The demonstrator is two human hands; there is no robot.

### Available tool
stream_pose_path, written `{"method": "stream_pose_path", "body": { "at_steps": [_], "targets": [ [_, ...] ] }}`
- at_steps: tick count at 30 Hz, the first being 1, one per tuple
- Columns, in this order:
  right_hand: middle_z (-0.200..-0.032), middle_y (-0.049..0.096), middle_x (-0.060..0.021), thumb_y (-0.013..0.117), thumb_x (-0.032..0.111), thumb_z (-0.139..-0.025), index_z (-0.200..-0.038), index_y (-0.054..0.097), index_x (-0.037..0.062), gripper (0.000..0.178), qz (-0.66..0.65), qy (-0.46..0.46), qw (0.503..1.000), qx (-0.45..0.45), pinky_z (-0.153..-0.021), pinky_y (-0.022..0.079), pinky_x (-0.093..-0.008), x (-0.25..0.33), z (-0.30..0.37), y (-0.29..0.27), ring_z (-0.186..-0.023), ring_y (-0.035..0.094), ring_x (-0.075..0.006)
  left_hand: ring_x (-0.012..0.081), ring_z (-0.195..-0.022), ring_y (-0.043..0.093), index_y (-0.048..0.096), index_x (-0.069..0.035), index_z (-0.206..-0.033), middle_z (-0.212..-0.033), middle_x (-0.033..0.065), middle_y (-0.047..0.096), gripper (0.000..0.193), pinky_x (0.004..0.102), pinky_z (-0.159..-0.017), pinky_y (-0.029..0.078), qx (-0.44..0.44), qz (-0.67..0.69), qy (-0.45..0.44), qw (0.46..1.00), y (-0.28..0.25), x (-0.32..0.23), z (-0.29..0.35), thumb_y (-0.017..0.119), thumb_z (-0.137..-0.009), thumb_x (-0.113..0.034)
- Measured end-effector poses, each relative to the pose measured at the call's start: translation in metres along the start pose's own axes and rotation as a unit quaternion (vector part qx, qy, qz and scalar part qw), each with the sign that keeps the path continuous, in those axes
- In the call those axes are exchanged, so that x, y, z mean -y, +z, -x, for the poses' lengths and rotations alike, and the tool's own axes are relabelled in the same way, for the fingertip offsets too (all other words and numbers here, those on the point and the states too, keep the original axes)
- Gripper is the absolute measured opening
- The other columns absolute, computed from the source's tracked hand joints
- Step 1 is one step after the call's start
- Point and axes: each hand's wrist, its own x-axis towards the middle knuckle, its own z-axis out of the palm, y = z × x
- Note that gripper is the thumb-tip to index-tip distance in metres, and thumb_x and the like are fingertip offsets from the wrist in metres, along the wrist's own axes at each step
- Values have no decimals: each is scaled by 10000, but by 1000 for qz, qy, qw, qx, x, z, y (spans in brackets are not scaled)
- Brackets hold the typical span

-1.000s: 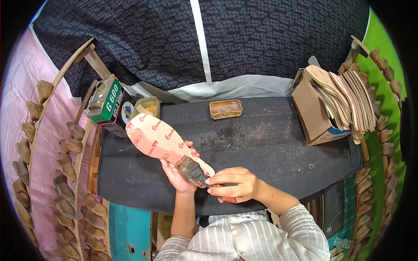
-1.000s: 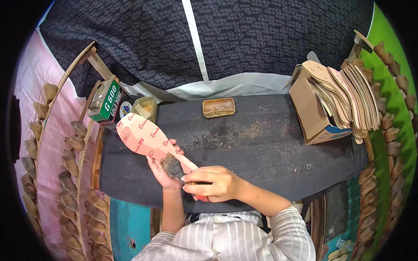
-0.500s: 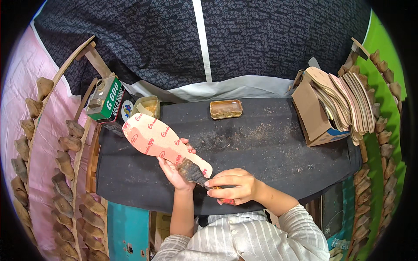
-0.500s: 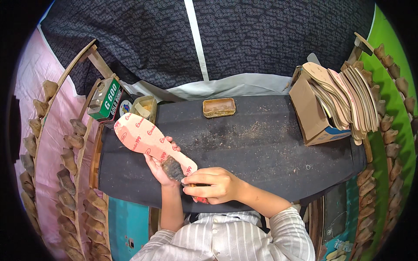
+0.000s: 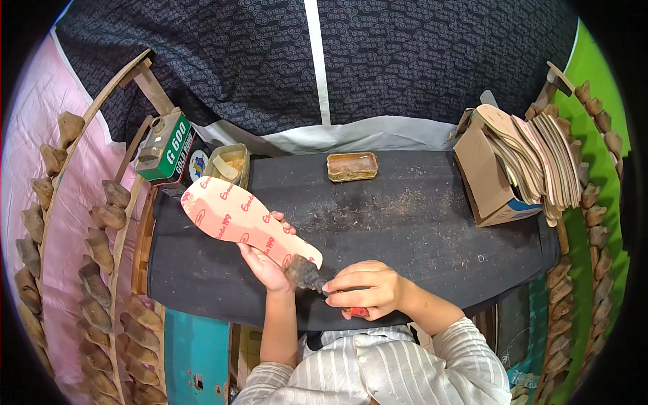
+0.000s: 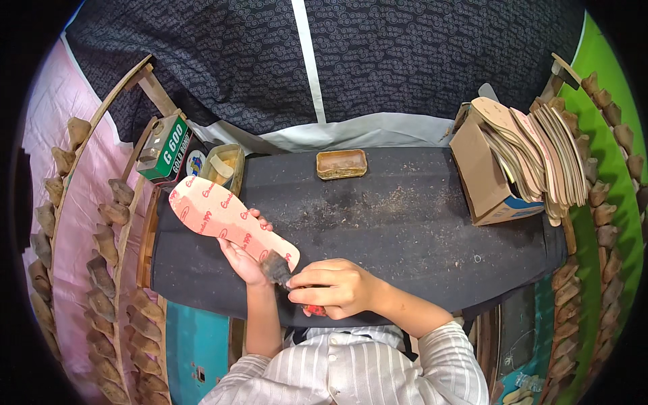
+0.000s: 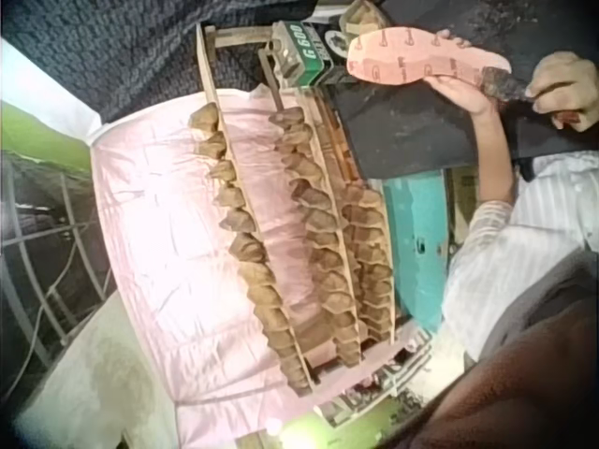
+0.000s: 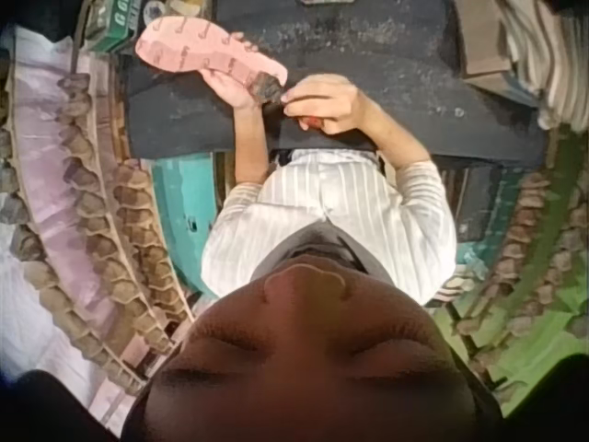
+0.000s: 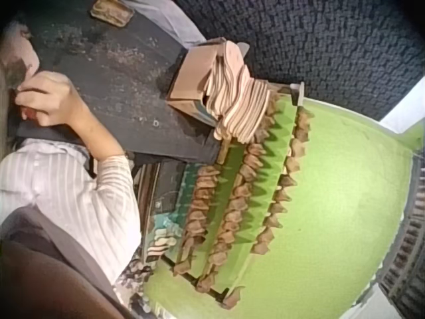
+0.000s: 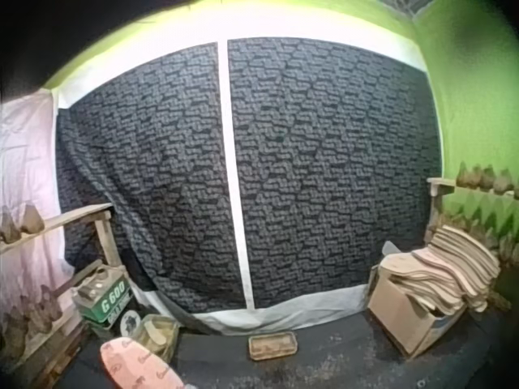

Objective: The person takes shoe soles from a box one at a time, applies adhesive onto their surfaces using a brush, and places them into a basket.

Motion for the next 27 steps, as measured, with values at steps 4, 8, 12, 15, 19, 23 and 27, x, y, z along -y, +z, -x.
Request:
{"method": "stream_pose_path", "body": {
  "at_steps": [4,8,12,15,19,23,27],
  "targets": [
    [-894,647,-119,720,122,-686,-848,675,22,196,-15,8,1000,2,-600,533,-306,-3,3,-2,-705,646,-251,218,-814,512,340,-47,-1279,-1031,162,511,597,342,-733,454,8,-14,16,1000,-3,-4,-2,205,-935,-517],
    [-930,643,-131,706,105,-701,-859,678,22,180,-9,-4,999,-38,-620,537,-306,-2,-1,5,-733,646,-257,217,-823,507,340,-42,-1277,-1031,156,507,594,344,-740,447,1,22,-1,1000,5,-3,5,206,-936,-510],
    [-957,631,-124,703,54,-646,-889,667,24,247,5,-3,1000,-13,-649,532,-321,1,3,7,-778,639,-264,215,-821,498,346,-48,-1272,-1027,148,500,590,345,-742,441,7,12,0,1000,3,-3,3,219,-934,-514],
    [-933,628,-120,700,-6,-573,-891,652,13,322,-8,8,1000,1,-656,527,-330,0,6,2,-775,636,-269,213,-814,494,351,-53,-1266,-1024,142,497,591,344,-739,440,3,10,4,1000,-4,-5,0,223,-934,-525],
    [-868,647,-123,707,136,-709,-847,664,5,196,-39,45,998,8,-631,538,-313,-3,6,-4,-722,644,-267,212,-813,490,356,-47,-1253,-1014,135,496,628,340,-739,434,-10,31,-2,999,-9,0,1,214,-929,-565],
    [-885,643,-134,698,122,-733,-866,657,-4,187,-14,5,999,-44,-629,536,-317,-3,2,2,-717,642,-271,210,-818,489,356,-44,-1252,-1013,132,496,666,336,-742,432,-13,43,-14,999,-6,2,2,214,-914,-599],
    [-944,629,-119,717,7,-595,-902,645,3,316,1,-4,1000,-8,-642,531,-327,-3,11,5,-761,634,-263,219,-853,477,311,-55,-1303,-1053,137,472,674,329,-756,432,10,36,8,999,-16,0,-5,278,-905,-597]
  ]
}}
